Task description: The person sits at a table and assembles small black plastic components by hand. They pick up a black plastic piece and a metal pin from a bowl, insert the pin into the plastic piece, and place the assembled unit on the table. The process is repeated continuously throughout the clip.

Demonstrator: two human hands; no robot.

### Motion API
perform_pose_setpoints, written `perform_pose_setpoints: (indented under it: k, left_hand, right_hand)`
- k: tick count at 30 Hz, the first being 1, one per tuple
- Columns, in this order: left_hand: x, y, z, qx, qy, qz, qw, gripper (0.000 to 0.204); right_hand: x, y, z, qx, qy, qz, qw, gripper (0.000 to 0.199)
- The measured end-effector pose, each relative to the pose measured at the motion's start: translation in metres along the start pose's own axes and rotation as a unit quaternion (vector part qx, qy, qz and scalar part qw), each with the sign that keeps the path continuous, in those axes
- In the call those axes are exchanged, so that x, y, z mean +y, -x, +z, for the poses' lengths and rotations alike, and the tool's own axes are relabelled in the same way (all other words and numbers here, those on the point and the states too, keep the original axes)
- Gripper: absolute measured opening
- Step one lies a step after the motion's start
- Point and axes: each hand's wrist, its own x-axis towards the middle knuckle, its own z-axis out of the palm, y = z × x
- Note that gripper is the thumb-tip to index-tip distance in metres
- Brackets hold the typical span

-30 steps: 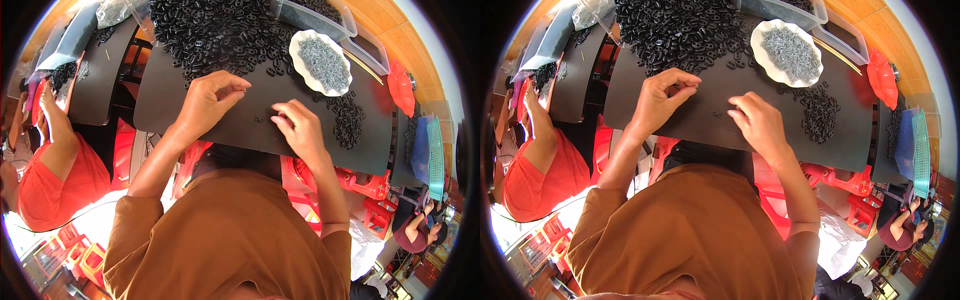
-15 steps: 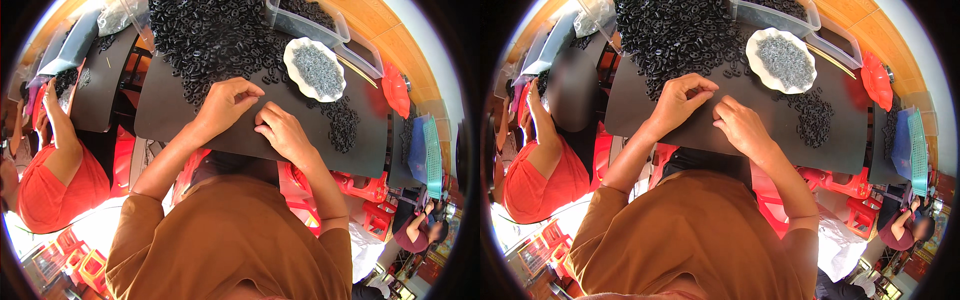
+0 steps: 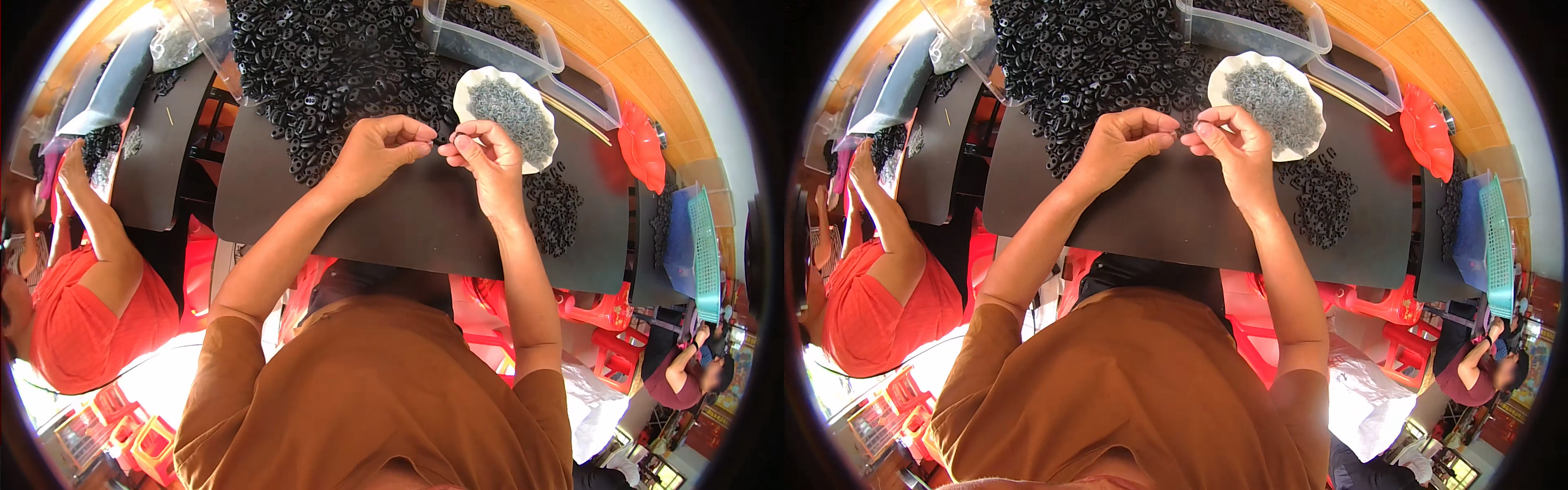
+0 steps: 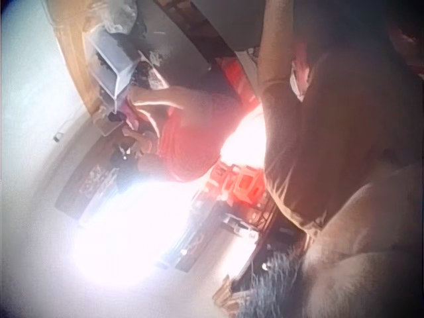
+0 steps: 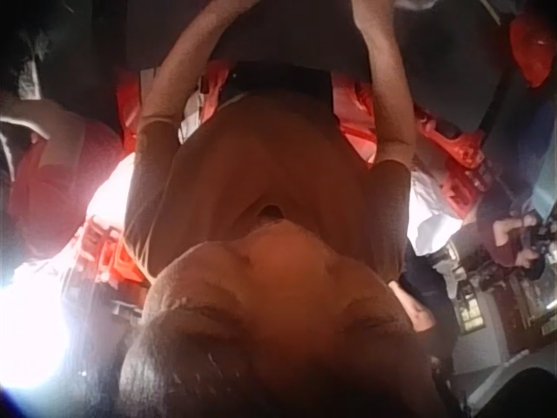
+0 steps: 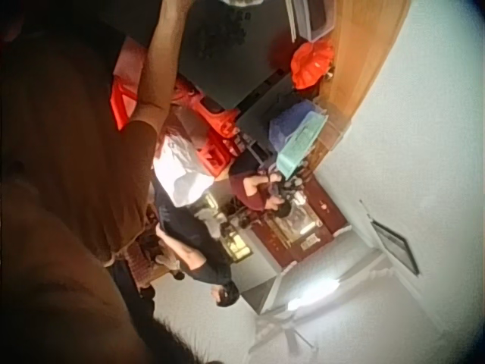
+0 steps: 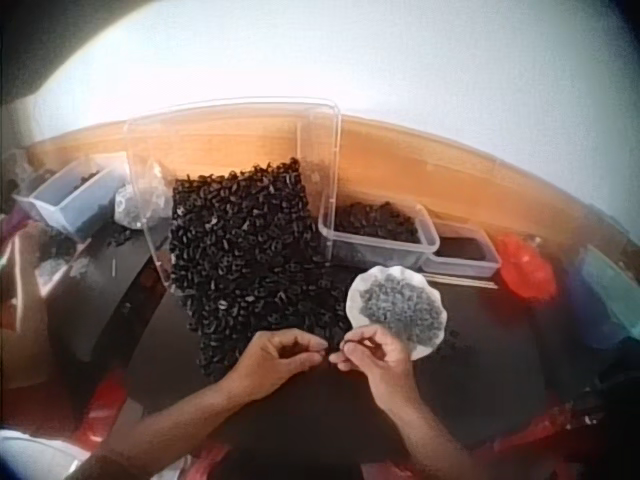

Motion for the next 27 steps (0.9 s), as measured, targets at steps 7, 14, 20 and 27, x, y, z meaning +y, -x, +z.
perform_pose_setpoints:
  k: [7, 14, 20, 27]
  left_hand:
    - [0.001, 0.003, -0.004, -0.006, -0.001, 0.009, 1.000, 0.015]
    - [0.002, 0.005, -0.003, 0.004, -0.070, 0.025, 0.997, 0.009]
    - [0.003, 0.006, -0.004, 0.003, -0.092, 0.031, 0.995, 0.010]
    - [0.003, 0.005, -0.004, -0.007, -0.073, 0.016, 0.997, 0.014]
  right_hand:
    - [0.004, 0.007, 0.006, -0.046, -0.017, 0.046, 0.998, 0.014]
    - [0.016, 0.007, 0.004, -0.044, -0.002, 0.040, 0.998, 0.013]
    - [0.021, 0.006, 0.004, -0.031, 0.023, 0.036, 0.999, 0.015]
    - [0.020, 0.006, 0.005, -0.033, 0.018, 0.038, 0.999, 0.014]
